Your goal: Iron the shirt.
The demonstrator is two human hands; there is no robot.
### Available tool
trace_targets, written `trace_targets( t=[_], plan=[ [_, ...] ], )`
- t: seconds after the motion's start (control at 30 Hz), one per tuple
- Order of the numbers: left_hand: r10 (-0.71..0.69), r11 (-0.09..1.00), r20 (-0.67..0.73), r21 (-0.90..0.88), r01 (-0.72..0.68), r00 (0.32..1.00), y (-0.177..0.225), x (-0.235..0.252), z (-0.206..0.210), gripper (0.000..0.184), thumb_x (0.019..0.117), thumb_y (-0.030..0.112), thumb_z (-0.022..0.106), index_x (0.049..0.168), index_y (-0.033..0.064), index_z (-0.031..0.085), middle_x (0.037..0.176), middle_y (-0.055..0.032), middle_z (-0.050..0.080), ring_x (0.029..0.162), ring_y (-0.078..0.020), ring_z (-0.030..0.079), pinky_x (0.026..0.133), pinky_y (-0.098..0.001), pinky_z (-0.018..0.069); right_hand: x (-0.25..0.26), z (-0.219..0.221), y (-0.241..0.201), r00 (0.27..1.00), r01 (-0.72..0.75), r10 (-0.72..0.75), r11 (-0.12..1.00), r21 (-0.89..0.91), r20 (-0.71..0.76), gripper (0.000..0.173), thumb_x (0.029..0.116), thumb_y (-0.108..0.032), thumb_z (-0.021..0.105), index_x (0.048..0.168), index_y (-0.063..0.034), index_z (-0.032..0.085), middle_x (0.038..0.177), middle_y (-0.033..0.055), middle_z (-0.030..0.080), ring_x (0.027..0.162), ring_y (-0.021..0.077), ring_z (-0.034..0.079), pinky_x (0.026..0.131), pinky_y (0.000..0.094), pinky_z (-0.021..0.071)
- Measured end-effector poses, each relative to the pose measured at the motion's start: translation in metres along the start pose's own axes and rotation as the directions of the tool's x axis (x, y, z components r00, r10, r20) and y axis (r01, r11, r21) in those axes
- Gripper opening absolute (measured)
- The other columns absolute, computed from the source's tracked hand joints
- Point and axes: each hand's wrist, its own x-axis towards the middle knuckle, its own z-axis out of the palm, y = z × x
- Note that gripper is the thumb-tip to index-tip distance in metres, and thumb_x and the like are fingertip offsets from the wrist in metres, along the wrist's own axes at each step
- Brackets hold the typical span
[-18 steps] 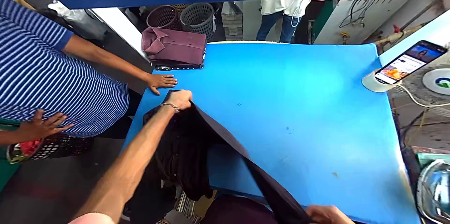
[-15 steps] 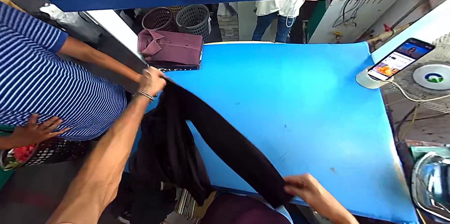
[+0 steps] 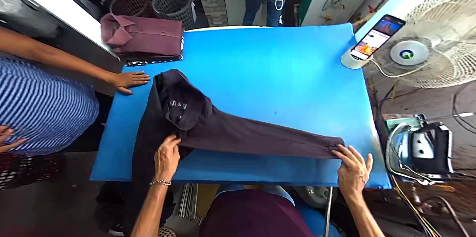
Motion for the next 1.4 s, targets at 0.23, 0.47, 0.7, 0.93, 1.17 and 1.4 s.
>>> trace_targets(
  t=[0.23,0.47,0.7,0.93,1.17,1.4],
  plan=[
    [0.025,0.997,-0.074,0.077,-0.020,0.997,0.110,-0.041,0.049,0.043,0.1029,0.007,0.044,0.143,0.0027,0.058,0.160,-0.0202,0.042,0.153,-0.0407,0.031,0.122,-0.0680,0.0202,-0.011,-0.006,-0.033,0.993,-0.120,0.121,0.991,-0.053,0.016,0.039,0.1018,-0.004,0.041,0.130,0.0004,0.067,0.146,0.0203,0.058,0.143,0.0394,0.047,0.122,0.0630,0.0254],
    [0.162,0.985,0.027,0.060,-0.164,0.986,0.160,-0.036,0.124,0.066,0.1092,0.051,0.030,0.166,0.0181,0.023,0.173,-0.0077,0.015,0.160,-0.0269,0.011,0.123,-0.0700,0.0088,0.011,-0.005,0.036,0.964,0.022,0.036,0.977,-0.212,0.264,0.068,0.1102,-0.045,0.032,0.161,0.0002,0.029,0.168,0.0189,0.028,0.157,0.0331,0.023,0.125,0.0660,0.0124],
    [-0.161,0.986,-0.043,-0.049,0.159,0.986,0.196,-0.003,0.118,0.053,0.1095,0.031,0.040,0.153,-0.0008,0.043,0.161,-0.0251,0.036,0.150,-0.0425,0.033,0.121,-0.0624,0.0267,0.113,-0.105,0.127,0.849,-0.528,0.520,0.843,-0.105,-0.100,0.088,0.0996,-0.059,0.050,0.155,0.0066,0.029,0.156,0.0383,0.030,0.144,0.0558,0.032,0.115,0.0699,0.0292],
    [0.589,0.784,0.011,-0.247,-0.569,0.808,0.371,0.034,0.165,0.023,0.0997,0.021,0.065,0.117,0.0112,0.075,0.121,-0.0107,0.070,0.116,-0.0290,0.064,0.101,-0.0483,0.0506,0.132,-0.134,0.181,0.571,-0.805,0.762,0.446,0.391,0.305,0.063,0.0975,-0.071,0.049,0.096,-0.0106,0.066,0.067,-0.0016,0.063,0.050,0.0117,0.060,0.051,0.0342,0.0568],
    [0.908,0.415,0.011,-0.161,-0.896,0.418,0.390,0.058,0.174,0.020,0.1026,0.005,0.053,0.095,0.0024,0.071,0.107,-0.0124,0.070,0.104,-0.0292,0.066,0.089,-0.0445,0.0533,0.104,-0.127,0.091,0.594,-0.802,0.617,0.505,0.319,0.516,0.067,0.0977,-0.074,0.044,0.088,-0.0095,0.061,0.061,0.0025,0.054,0.047,0.0171,0.055,0.047,0.0402,0.0541],
    [0.897,0.435,0.059,-0.293,-0.851,0.438,0.395,0.070,0.170,0.014,0.0938,0.001,0.057,0.092,-0.0004,0.070,0.101,-0.0143,0.070,0.100,-0.0303,0.068,0.083,-0.0451,0.0549,0.083,-0.088,0.020,0.731,-0.153,-0.029,0.967,0.205,0.682,0.056,0.0992,-0.069,0.043,0.081,-0.0214,0.066,0.058,-0.0044,0.056,0.050,0.0137,0.058,0.047,0.0402,0.0489]
  ],
)
